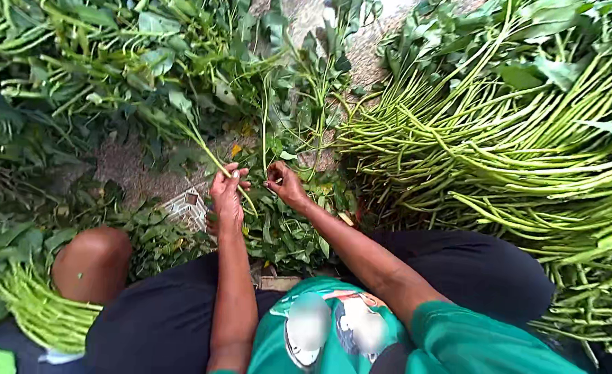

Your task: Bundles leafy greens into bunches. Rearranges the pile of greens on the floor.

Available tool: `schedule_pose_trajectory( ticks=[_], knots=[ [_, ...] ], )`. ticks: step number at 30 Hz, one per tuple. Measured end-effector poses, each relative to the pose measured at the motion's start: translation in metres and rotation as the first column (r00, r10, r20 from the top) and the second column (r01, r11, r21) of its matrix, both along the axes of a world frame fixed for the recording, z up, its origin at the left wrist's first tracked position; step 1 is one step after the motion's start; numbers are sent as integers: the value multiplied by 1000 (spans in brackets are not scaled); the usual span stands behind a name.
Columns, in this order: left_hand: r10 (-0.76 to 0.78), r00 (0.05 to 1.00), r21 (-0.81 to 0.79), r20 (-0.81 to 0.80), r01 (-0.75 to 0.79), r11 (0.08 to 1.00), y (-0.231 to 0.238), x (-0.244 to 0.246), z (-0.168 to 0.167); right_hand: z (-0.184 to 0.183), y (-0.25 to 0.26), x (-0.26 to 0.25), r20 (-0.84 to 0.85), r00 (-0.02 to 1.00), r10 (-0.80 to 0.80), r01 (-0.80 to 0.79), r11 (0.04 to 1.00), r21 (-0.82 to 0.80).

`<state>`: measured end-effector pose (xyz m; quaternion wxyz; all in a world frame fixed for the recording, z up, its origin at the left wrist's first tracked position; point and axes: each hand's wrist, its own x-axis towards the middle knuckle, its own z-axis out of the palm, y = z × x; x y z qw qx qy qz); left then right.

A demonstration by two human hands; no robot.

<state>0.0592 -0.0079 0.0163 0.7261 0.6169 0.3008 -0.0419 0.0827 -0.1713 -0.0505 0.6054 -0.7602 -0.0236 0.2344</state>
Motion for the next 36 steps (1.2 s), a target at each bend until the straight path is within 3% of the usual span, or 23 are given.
schedule_pose_trajectory(
  ticks=[3,6,9,11,13,16,18,23,26,30,32,34,36],
  knots=[
    [-11,995,107,-103,22,994,1,2,-9,16,10,-42,39,989,144,-140,985,-106],
    [-105,970,151,-218,140,979,0,-2,-18,23,7,-68,49,973,225,-218,968,-120],
    [-211,940,132,-268,253,958,-6,-9,-24,18,-4,-70,-126,962,240,-246,969,-31],
    [-259,923,114,-284,301,947,-11,-13,-32,20,-5,-64,-374,920,118,-84,991,106],
    [-272,914,87,-302,310,947,-18,-13,-43,18,2,-55,-554,830,-65,204,960,194],
    [-260,905,97,-337,308,946,-28,-14,-47,14,17,-39,-695,655,-298,585,781,217],
    [-230,905,119,-358,289,950,-28,-12,-46,14,21,-33,-738,592,-323,668,709,226],
    [-2,948,229,-320,79,970,-14,-6,-38,14,8,-41,-789,510,-343,729,660,184],
    [70,963,227,-259,-9,974,-9,-5,-36,8,-9,-35,-805,533,-260,617,770,160],
    [80,977,248,-199,-28,968,-9,-4,-38,7,-16,-26,-696,698,-167,429,876,221],
    [142,975,260,-170,-95,961,-3,-3,-34,4,-19,-34,-561,824,-78,226,953,200],
    [125,978,315,-170,-66,947,4,-2,-34,3,-28,-43,-418,903,97,-109,994,-5],
    [34,978,395,-206,51,917,4,-3,-36,5,-33,-48,-327,915,238,-356,857,-373]
  ],
)
